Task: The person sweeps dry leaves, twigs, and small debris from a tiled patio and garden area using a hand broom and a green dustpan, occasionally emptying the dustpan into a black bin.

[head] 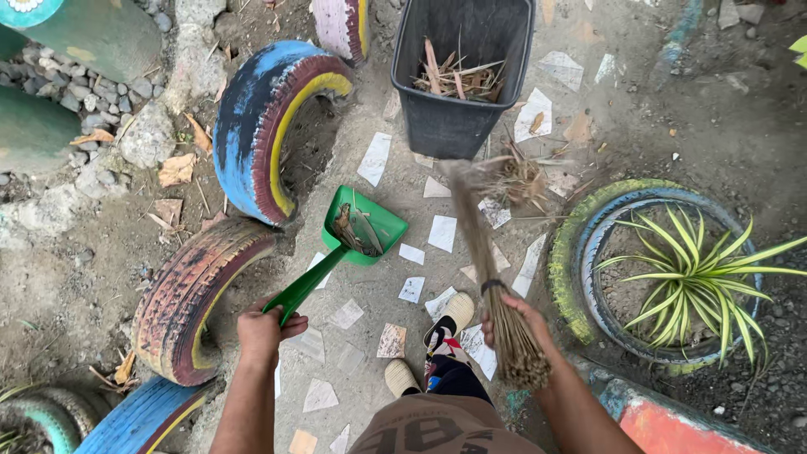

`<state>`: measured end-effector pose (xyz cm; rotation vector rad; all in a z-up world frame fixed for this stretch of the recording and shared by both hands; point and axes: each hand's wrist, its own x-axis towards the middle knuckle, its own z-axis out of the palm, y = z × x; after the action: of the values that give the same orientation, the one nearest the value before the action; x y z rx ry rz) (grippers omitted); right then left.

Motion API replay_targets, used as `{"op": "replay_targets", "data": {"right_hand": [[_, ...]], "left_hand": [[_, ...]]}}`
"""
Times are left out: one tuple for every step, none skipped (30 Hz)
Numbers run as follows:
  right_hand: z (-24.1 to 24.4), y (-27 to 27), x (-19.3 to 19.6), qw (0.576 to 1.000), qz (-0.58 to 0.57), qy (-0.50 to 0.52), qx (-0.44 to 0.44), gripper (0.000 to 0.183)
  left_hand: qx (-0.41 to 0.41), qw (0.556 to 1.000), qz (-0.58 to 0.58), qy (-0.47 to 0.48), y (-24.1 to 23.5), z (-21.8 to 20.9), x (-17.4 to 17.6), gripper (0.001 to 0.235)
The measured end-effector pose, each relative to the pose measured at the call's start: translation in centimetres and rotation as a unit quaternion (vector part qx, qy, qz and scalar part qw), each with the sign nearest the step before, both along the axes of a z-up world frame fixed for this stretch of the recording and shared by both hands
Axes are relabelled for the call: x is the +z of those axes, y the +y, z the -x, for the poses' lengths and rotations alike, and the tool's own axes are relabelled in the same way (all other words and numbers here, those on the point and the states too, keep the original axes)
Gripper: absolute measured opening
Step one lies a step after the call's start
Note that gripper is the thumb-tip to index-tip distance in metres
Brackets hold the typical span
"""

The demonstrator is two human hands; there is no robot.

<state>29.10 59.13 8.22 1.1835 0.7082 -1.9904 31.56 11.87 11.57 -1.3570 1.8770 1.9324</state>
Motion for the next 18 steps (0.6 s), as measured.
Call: {"op": "replay_targets", "data": {"right_hand": [[0.3,0.2,0.1,0.999,0.044,-0.013,-0.008,0.041],[0.6,0.6,-0.1,0.996,0.088,-0.025,-0.015,0.041],[1.6,1.7,-0.6,0.998,0.063,-0.011,-0.011,0.044],[3.4,3.3,-1.3,0.999,0.037,0.003,-0.007,0.048],[5.6,4.5,-2.2,0.998,0.026,-0.030,-0.057,0.049],[7.5,6.2,-2.9,0.992,0.016,-0.064,-0.107,0.052],[9.6,8.8,-2.7,0.993,0.026,-0.041,-0.108,0.046],[11.3,10.5,-2.4,0.993,0.035,-0.018,-0.109,0.041],[11.8,11.0,-2.1,0.996,0.017,0.014,-0.083,0.043],[12.1,11.2,-1.6,0.997,-0.001,0.047,-0.058,0.045],[11.7,11.1,-1.1,0.996,-0.019,0.078,-0.034,0.048],[10.0,9.8,-1.0,0.996,-0.050,0.076,-0.025,0.045],[8.0,8.6,-0.8,0.994,-0.081,0.079,-0.016,0.042],[5.8,7.6,-0.6,0.988,-0.080,0.121,0.046,0.045],[4.8,7.0,-0.7,0.976,-0.081,0.168,0.110,0.047],[4.6,7.3,-0.8,0.984,-0.062,0.143,0.083,0.047],[3.7,7.9,-0.9,0.992,-0.043,0.110,0.054,0.047],[3.1,8.7,-0.9,0.996,-0.023,0.077,0.025,0.048]], "left_hand": [[0.001,1.000,-0.006,0.000,0.5,0.9,-0.2,0.037],[0.002,1.000,-0.011,0.001,1.0,1.7,-0.5,0.037],[-0.015,1.000,-0.008,0.007,1.5,2.4,-0.6,0.037],[-0.031,0.999,-0.004,0.013,2.1,3.4,-0.8,0.038],[-0.051,0.999,0.000,0.017,2.5,4.3,-0.8,0.038],[-0.055,0.998,-0.002,0.011,3.0,4.8,-0.8,0.038],[-0.057,0.998,-0.004,0.010,3.9,5.5,-0.8,0.038],[-0.059,0.998,-0.007,0.010,4.8,6.3,-0.7,0.038],[-0.063,0.998,-0.005,0.007,5.6,6.7,-0.7,0.038],[-0.067,0.998,-0.004,0.004,6.4,7.3,-0.6,0.039],[-0.074,0.997,-0.002,0.000,7.0,7.8,-0.6,0.039],[-0.079,0.997,-0.005,0.000,7.5,8.0,-0.6,0.039],[-0.084,0.996,-0.008,0.004,8.0,8.6,-0.6,0.040],[-0.089,0.996,-0.012,0.007,8.4,9.1,-0.5,0.040],[-0.095,0.995,-0.013,0.005,8.9,10.0,-0.4,0.040],[-0.102,0.995,-0.015,0.003,9.4,10.7,-0.3,0.040],[-0.110,0.994,-0.018,-0.006,9.9,10.7,-0.3,0.040],[-0.122,0.992,-0.014,-0.005,10.5,11.2,-0.4,0.040]]}}
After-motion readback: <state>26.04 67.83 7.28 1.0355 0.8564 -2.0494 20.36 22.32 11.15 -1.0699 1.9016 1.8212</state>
